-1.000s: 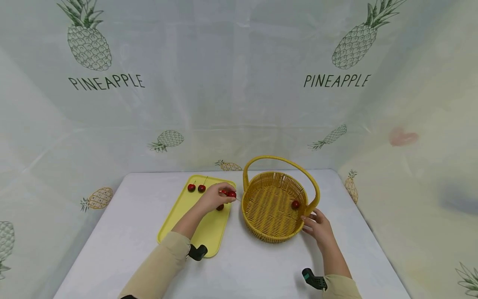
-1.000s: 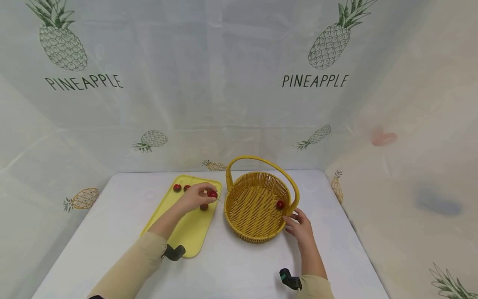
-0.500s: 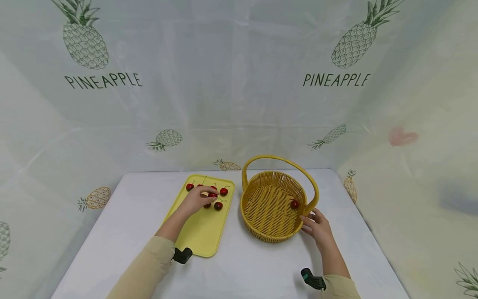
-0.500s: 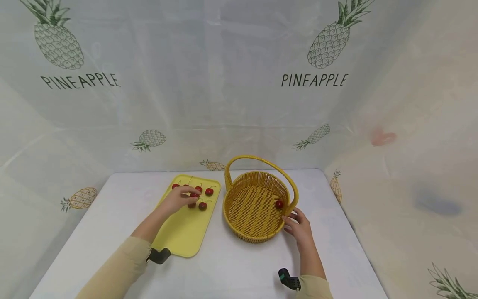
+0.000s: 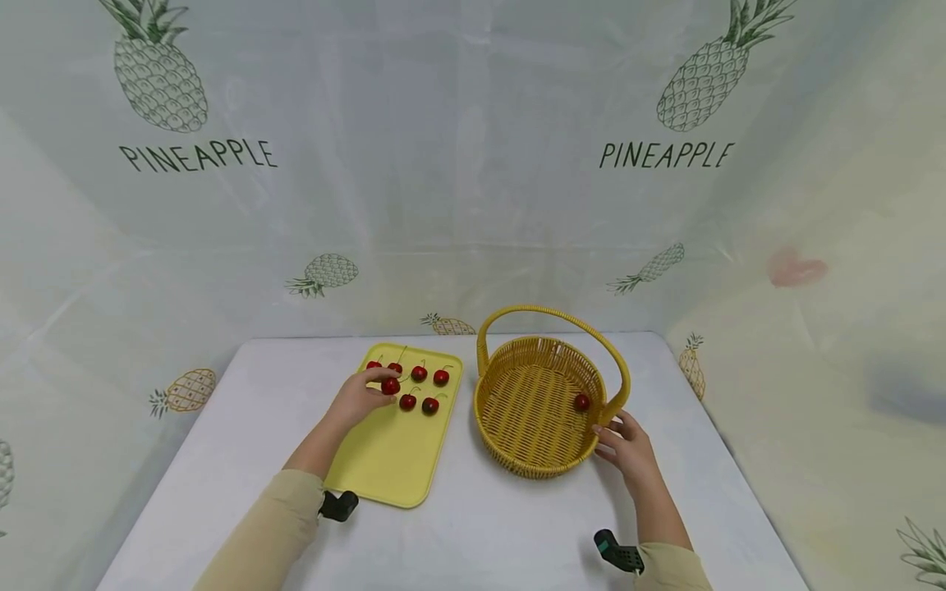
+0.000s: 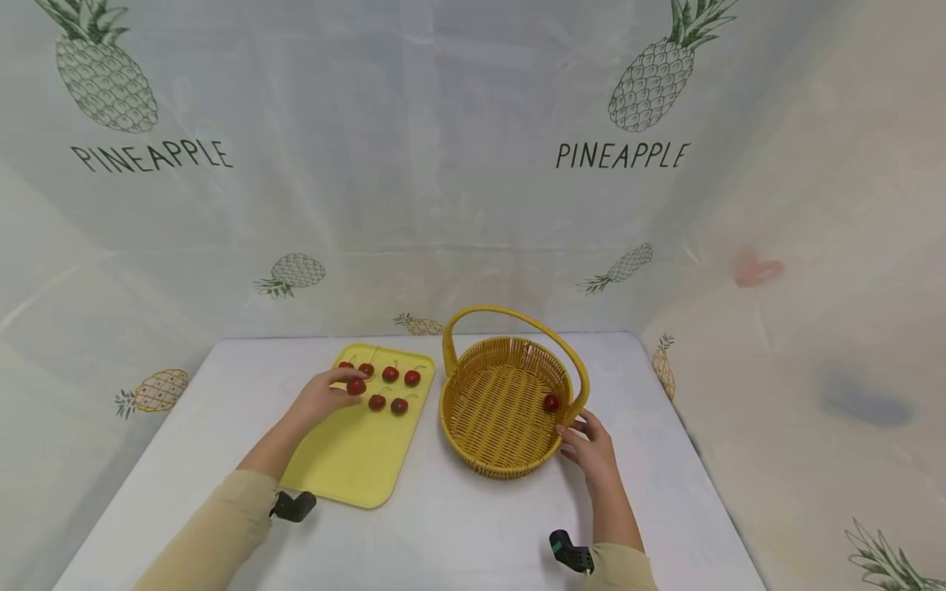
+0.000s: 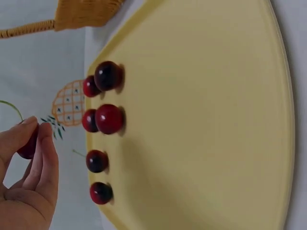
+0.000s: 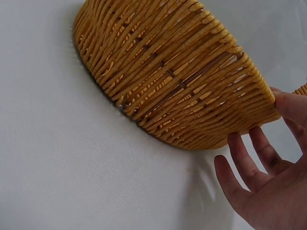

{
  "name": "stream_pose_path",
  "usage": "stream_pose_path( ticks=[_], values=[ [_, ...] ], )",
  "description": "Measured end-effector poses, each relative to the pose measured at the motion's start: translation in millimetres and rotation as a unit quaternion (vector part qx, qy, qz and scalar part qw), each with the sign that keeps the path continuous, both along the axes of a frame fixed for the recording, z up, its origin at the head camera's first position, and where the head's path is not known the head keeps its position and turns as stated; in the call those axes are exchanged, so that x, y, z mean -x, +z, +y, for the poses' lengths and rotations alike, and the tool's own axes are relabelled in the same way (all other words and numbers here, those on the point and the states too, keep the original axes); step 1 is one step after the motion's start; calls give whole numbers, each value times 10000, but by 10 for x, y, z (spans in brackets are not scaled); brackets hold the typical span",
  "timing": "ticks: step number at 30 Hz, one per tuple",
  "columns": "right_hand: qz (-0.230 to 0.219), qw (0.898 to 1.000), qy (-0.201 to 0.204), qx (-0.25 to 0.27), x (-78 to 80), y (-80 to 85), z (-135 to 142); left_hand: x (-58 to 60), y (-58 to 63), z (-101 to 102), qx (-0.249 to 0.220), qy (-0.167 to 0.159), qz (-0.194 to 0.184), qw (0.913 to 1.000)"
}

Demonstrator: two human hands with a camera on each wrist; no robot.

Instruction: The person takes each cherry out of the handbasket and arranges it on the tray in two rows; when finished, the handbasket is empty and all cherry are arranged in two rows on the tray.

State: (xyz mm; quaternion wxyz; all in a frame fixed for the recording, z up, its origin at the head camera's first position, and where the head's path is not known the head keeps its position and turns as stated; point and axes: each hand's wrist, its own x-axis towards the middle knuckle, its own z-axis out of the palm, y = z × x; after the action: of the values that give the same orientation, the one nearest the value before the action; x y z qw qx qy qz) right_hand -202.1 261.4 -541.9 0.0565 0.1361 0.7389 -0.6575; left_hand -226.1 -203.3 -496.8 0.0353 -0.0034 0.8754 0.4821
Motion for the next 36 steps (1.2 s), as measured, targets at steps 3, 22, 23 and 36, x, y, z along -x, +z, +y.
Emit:
stream_pose_path(
  ticks=[3, 22, 23, 36],
  values=[
    [5, 10000, 8, 18, 0, 3, 0, 14, -35, -80, 75, 131, -4, 9999],
    [4, 9999, 100, 17, 20, -4, 19, 105, -276, -202, -219, 980, -507, 9936],
    [0, 9999, 105, 16, 20, -3, 20, 113, -287, -197, -221, 968, -535, 9936],
    [-27, 9998, 134, 115, 6, 33, 7, 171, -419, -174, 38, 1236, -746, 9895]
  ],
)
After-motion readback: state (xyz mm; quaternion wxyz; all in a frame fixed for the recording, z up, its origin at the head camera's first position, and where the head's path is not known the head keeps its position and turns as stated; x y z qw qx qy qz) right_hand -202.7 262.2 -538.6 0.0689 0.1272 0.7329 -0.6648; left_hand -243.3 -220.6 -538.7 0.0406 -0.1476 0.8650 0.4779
